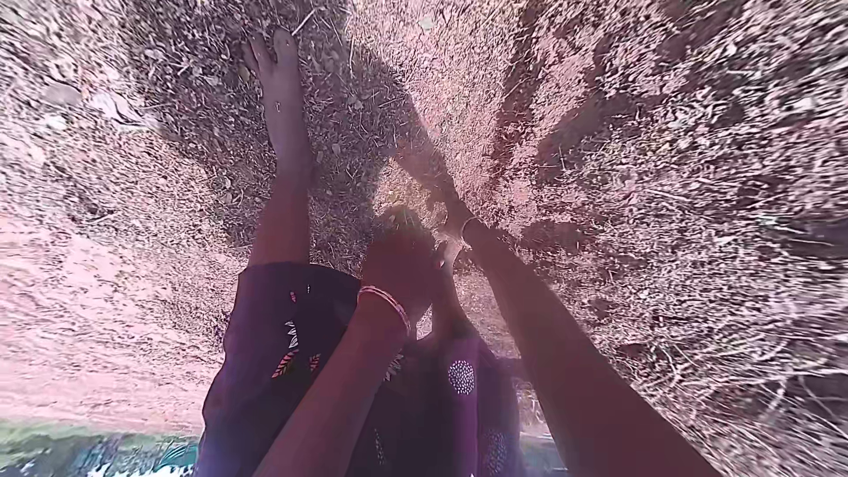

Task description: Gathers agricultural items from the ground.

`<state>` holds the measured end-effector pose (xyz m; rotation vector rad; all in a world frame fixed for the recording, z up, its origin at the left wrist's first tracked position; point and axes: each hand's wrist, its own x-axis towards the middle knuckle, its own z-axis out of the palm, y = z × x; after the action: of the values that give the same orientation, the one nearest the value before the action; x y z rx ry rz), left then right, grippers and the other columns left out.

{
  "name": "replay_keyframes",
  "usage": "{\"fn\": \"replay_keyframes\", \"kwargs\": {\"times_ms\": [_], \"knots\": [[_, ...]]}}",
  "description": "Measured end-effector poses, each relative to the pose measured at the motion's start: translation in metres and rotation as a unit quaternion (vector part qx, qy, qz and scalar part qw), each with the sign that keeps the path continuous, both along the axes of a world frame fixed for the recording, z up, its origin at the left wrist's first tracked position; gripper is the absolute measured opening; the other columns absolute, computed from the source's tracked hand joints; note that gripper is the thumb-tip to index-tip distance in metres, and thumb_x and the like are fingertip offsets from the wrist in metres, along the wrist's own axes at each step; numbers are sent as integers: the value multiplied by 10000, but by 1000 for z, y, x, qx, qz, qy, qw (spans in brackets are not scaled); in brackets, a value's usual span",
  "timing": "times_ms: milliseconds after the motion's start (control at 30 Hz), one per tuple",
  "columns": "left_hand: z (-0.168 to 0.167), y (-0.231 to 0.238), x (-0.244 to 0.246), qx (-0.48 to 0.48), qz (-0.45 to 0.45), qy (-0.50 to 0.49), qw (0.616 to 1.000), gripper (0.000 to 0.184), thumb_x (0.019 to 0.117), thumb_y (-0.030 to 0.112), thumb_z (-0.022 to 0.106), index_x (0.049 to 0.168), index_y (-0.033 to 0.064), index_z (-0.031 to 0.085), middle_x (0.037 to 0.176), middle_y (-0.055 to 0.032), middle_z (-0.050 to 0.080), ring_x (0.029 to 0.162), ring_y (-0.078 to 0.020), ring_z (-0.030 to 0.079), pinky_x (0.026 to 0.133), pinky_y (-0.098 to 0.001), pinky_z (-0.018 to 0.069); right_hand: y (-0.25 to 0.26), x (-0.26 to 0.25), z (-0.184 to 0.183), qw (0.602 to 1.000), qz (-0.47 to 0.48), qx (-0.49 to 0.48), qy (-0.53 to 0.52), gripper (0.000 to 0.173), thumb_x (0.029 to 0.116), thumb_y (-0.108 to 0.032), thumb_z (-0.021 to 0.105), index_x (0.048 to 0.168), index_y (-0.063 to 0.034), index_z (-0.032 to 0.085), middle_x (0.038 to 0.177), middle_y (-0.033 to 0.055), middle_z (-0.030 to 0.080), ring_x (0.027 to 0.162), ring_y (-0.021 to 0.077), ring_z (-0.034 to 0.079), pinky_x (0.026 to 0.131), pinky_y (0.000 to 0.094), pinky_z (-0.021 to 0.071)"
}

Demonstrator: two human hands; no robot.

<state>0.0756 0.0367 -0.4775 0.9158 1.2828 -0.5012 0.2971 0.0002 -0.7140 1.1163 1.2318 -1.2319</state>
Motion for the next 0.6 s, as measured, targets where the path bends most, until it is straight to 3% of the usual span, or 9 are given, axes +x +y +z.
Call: {"fn": "replay_keyframes", "kwargs": {"times_ms": [67,133,200,267,333,400,467,567,600], "knots": [[0,-4,-1,26,5,14,1000,399,1045,327,571,1368,97,616,1386,-134,597,1281,-312,571,1060,-493,463,12,-10,9,1000,-9,-14,9,728,949,-183,713,1583,-72,373,1346,328,608,1254,501,596,1039,647,472],[4,3,0,5,-2,23,1000,404,1032,320,604,1371,102,620,1387,-144,601,1248,-318,597,1029,-485,493,42,-27,12,998,15,57,11,573,950,-103,640,1501,-43,495,1419,307,561,1210,489,624,989,656,501],[5,6,5,-16,-14,22,1000,404,1039,322,594,1379,106,617,1386,-158,593,1249,-329,594,1027,-487,495,83,-50,7,988,74,130,-45,724,908,-89,640,1579,-52,371,1568,291,404,1141,478,653,890,626,553],[0,-2,9,-21,-29,19,999,407,1048,344,567,1393,133,611,1401,-138,590,1269,-318,582,1031,-490,487,119,-66,-6,968,103,194,-119,795,882,-126,666,1575,22,305,1381,305,570,1103,454,677,849,590,567],[-4,-14,11,-17,-35,6,999,434,1066,378,518,1420,135,583,1413,-131,571,1310,-321,545,1062,-502,458,132,-56,-16,956,53,219,-185,893,895,-122,643,1633,-13,151,1298,273,645,1190,427,655,942,584,538],[-4,-11,9,-13,-26,2,1000,428,1075,367,503,1422,128,581,1424,-136,567,1328,-327,530,1082,-516,433,120,-32,-23,950,-17,233,-205,743,976,-105,579,1640,-77,246,1343,279,635,1276,447,608,1029,610,491],[0,-4,5,1,-22,23,999,398,1055,368,550,1370,135,620,1390,-120,602,1288,-301,575,1065,-490,470,89,-16,-17,952,-52,219,-207,590,1002,-151,595,1557,-56,417,1391,287,598,1306,465,574,1054,630,473],[8,12,2,-22,-7,27,999,379,1038,339,594,1357,137,639,1370,-134,620,1249,-322,600,1024,-506,497,57,-24,19,973,37,86,-213,655,878,-229,756,1421,52,520,1377,322,574,1278,485,568,1015,652,474],[8,13,0,-13,-2,25,1000,375,1036,326,597,1354,131,639,1363,-136,621,1242,-324,604,1017,-502,500,68,-38,35,975,69,-10,-213,594,948,-283,721,1402,56,543,1434,307,540,1336,462,531,1055,636,440]]}}
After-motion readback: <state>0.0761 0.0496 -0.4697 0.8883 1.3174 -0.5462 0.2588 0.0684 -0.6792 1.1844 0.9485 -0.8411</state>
